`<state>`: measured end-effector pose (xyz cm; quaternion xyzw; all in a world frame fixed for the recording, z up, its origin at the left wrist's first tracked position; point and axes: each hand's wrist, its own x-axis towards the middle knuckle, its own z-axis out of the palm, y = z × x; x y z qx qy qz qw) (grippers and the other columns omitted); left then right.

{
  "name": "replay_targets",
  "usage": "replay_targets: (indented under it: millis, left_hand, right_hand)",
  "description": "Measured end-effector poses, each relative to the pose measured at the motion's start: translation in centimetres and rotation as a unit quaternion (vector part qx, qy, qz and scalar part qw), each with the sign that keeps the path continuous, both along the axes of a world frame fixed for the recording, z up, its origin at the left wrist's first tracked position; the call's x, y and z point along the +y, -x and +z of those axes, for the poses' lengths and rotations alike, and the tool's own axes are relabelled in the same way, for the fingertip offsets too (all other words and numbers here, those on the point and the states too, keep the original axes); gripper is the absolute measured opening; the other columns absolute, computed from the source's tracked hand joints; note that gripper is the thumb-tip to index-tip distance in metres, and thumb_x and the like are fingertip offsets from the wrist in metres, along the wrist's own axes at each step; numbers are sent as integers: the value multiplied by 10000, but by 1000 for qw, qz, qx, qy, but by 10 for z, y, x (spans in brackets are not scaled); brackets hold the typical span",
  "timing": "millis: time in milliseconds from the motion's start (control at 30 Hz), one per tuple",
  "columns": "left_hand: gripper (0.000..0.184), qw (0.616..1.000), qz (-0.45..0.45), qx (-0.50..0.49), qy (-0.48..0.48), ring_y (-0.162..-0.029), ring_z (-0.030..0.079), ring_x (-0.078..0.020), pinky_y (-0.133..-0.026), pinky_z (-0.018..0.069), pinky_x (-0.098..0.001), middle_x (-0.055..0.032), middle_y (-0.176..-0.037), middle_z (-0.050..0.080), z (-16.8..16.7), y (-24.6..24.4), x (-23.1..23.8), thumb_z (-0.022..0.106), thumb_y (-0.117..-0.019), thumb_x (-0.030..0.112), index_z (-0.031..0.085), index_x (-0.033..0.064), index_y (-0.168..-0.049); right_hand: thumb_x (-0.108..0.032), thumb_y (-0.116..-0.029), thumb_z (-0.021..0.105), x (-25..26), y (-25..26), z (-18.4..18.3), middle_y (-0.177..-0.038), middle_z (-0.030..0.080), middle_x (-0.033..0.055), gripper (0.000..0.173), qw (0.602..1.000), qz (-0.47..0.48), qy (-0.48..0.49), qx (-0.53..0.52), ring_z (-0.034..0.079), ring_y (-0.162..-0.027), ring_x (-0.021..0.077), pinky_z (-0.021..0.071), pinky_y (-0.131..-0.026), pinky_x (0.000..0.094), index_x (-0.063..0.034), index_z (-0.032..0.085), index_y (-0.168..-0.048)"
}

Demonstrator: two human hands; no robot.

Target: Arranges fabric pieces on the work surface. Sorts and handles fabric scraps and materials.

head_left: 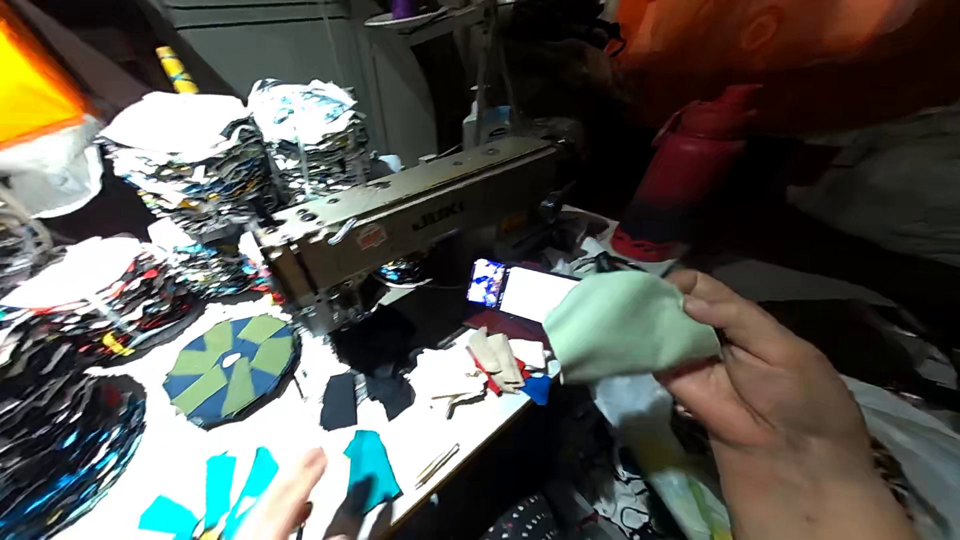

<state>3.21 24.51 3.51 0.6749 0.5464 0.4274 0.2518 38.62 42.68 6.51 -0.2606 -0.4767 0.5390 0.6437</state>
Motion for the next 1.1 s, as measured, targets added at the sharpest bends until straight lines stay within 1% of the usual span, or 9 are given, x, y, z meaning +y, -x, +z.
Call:
replay_targets:
  millis: [133,200,267,333,433,533,633,833,1100]
  left_hand:
    - [535,959,-93,-261,59,-1324,580,-236,-1091,520,-414,-195,-1461,548,-10,-47,7,565,-1045,221,461,-114,-1450]
    - [446,923,-79,-371,66,-1210,642,-183,-1053,541,-388,-115,-1316,650,-13,-52,6,588,-1037,193,524,-56,-1402]
    - [249,926,-27,-374,31,-1035,691,-108,-938,578,-319,-46,-1106,721,-16,-47,2,591,-1031,128,642,0,-1238]
    - [173,935,24,-354,8,-934,697,-102,-863,588,-301,-51,-999,732,-18,-35,-7,597,-1003,59,708,9,-1126]
    - [127,946,36,-322,30,-869,676,-81,-813,576,-269,-52,-933,716,-17,-21,-24,633,-966,42,719,4,-1052]
    - [73,945,50,-320,53,-832,676,-60,-788,575,-247,-37,-898,718,-16,-19,-37,697,-945,65,709,7,-986]
    - [74,939,65,-332,58,-804,667,-69,-756,573,-241,-47,-885,696,-17,-12,-48,707,-943,68,709,2,-977]
    - [117,948,93,-303,21,-711,636,-52,-674,542,-206,-44,-773,668,-18,-1,-61,735,-933,72,670,-6,-874]
    - [187,944,102,-313,11,-647,596,-28,-611,504,-188,-19,-700,630,-22,1,-68,713,-953,107,658,8,-804]
  right_hand:
    - [-177,-997,507,-50,78,-19,-948,712,-32,209,984,169,26,58,694,-872,48,615,-744,255,-206,708,-951]
    - [-171,-987,538,-69,108,-33,-1069,728,1,185,969,237,39,63,699,-992,79,613,-822,280,-188,718,-951]
    - [-169,-992,554,-83,129,-45,-1119,719,47,165,957,279,51,56,694,-1047,119,604,-870,302,-149,707,-933]
    - [-222,-1004,583,-89,139,-52,-1141,727,83,163,942,329,49,44,707,-1043,140,602,-871,296,-126,707,-958]
    - [-427,-1001,585,-90,146,-52,-1170,700,75,363,909,415,40,4,697,-1013,152,595,-864,313,-144,686,-1206]
    - [-411,-905,729,-97,160,-48,-1061,730,-14,368,930,341,-33,-133,702,-915,71,595,-769,216,-215,701,-1215]
    - [-293,-850,812,-107,177,-49,-1043,730,-21,385,928,296,-101,-201,704,-907,82,603,-790,207,-199,715,-1210]
    - [-228,-886,783,-120,193,-55,-889,739,-26,180,929,258,-145,-222,705,-744,75,610,-669,199,-185,744,-1056]
    - [-206,-1008,636,-131,199,-64,-913,716,-85,96,910,205,-247,-263,679,-776,4,586,-685,150,-168,704,-1065]
